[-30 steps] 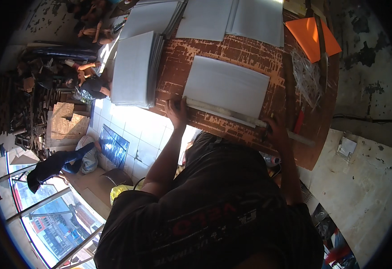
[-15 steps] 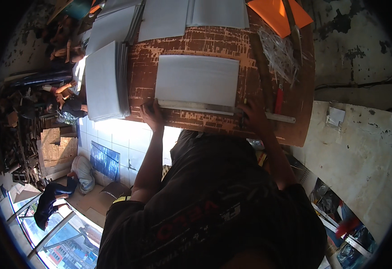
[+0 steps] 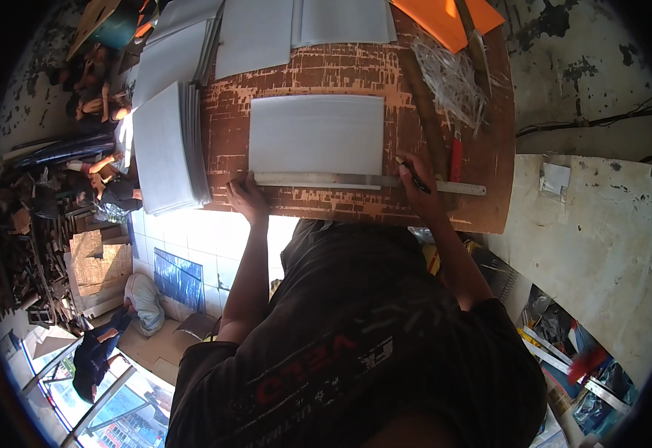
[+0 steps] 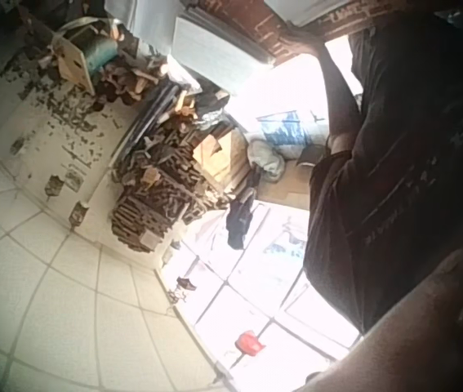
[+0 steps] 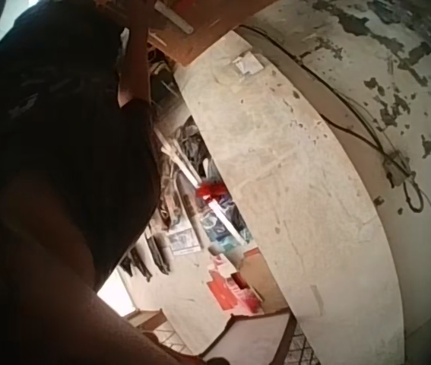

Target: The person measures a stack of paper with a ruler, marks it with a pen, and then cuts individual sheets with a pair of shears on a wooden table.

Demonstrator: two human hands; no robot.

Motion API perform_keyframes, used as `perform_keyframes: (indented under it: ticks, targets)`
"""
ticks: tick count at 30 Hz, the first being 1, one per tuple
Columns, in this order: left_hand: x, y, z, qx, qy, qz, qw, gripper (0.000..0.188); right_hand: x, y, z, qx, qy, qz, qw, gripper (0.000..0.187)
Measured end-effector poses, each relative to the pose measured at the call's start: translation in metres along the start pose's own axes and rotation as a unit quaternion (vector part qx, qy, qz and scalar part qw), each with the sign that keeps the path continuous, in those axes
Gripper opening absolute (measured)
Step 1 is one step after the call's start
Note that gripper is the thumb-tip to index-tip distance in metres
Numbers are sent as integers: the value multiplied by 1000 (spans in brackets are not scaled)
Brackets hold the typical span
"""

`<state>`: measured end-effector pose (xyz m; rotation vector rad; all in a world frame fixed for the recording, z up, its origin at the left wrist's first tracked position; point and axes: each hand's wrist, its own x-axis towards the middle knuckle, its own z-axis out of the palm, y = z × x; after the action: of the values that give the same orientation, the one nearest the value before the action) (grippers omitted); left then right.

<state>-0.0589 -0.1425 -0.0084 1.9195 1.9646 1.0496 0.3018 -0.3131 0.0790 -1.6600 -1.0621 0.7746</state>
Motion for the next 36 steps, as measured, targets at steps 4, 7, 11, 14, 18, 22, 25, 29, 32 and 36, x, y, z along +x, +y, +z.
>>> perform_keyframes:
  ticks: [4,7,11,14,18,22,25,29,32,36]
  targets:
    - [0,-3,3,2,24,32,999,27,6,5,6,54,-69,98,991,22]
    - [0,-7,5,27,18,36,999,26,7,20,15,36,-87,86,992,22]
    - [-1,-7,7,46,37,49,997,24,9,22,18,-23,-83,26,996,20]
    - [-1,-6,7,50,41,63,996,25,10,22,16,-36,-94,17,995,18]
    - [-1,-6,7,43,42,54,997,25,11,30,19,-42,-88,-4,995,17]
    - [-2,-8,5,42,14,33,998,29,12,33,20,-74,-83,-41,993,17]
    - [-2,-10,7,43,9,26,999,29,13,30,19,-71,-93,-24,993,16]
    - [-1,-9,9,54,48,70,995,24,14,28,18,-62,-101,-9,993,17]
    - [-1,-11,9,52,48,69,995,24,14,31,21,-47,-90,-7,995,17]
    - [-2,-10,6,55,18,38,998,28,15,24,17,-63,-109,-9,992,17]
